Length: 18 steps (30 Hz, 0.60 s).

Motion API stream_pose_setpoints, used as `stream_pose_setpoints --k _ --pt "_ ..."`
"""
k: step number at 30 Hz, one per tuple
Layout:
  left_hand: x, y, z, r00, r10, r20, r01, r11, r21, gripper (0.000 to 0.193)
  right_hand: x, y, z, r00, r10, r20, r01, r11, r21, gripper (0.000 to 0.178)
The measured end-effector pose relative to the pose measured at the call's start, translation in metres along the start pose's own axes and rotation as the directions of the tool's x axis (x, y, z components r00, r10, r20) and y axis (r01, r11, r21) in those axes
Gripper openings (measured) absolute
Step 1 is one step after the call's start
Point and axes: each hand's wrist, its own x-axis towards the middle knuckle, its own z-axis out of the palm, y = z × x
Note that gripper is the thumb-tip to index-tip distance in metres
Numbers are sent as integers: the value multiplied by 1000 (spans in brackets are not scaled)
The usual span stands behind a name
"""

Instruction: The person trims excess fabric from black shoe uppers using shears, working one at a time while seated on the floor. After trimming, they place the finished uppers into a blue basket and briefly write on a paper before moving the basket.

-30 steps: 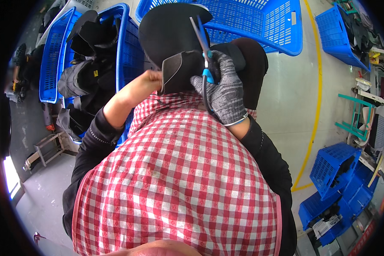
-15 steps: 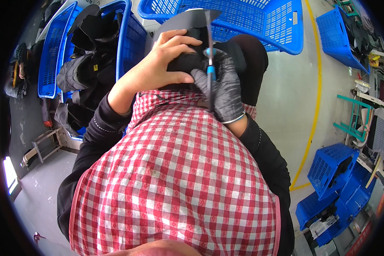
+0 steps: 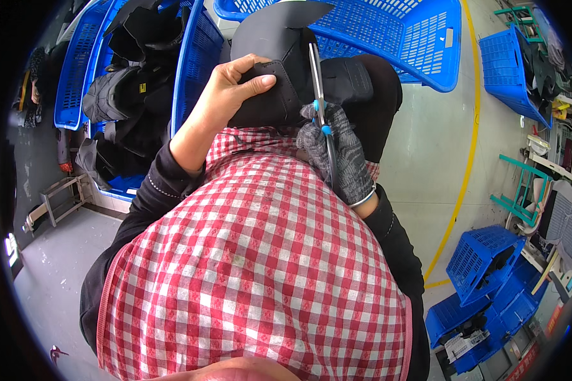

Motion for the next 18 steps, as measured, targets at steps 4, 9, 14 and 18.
stream_pose_setpoints --k 4,9,14,18 --pt "3 -8 4 999 -28 19 31 973 -228 25 4 3 -2 996 -23 -87 -3 958 -288 30" --pt "4 -9 5 997 -54 58 68 955 -288 23 0 6 -5 996 6 -84 -23 981 -192 28" --pt "5 -5 6 982 -173 75 183 969 -163 23 6 9 -17 999 48 -24 -50 997 -54 23" --pt "5 -9 8 982 -181 59 189 965 -182 19 8 2 -10 995 105 4 -103 974 202 22"
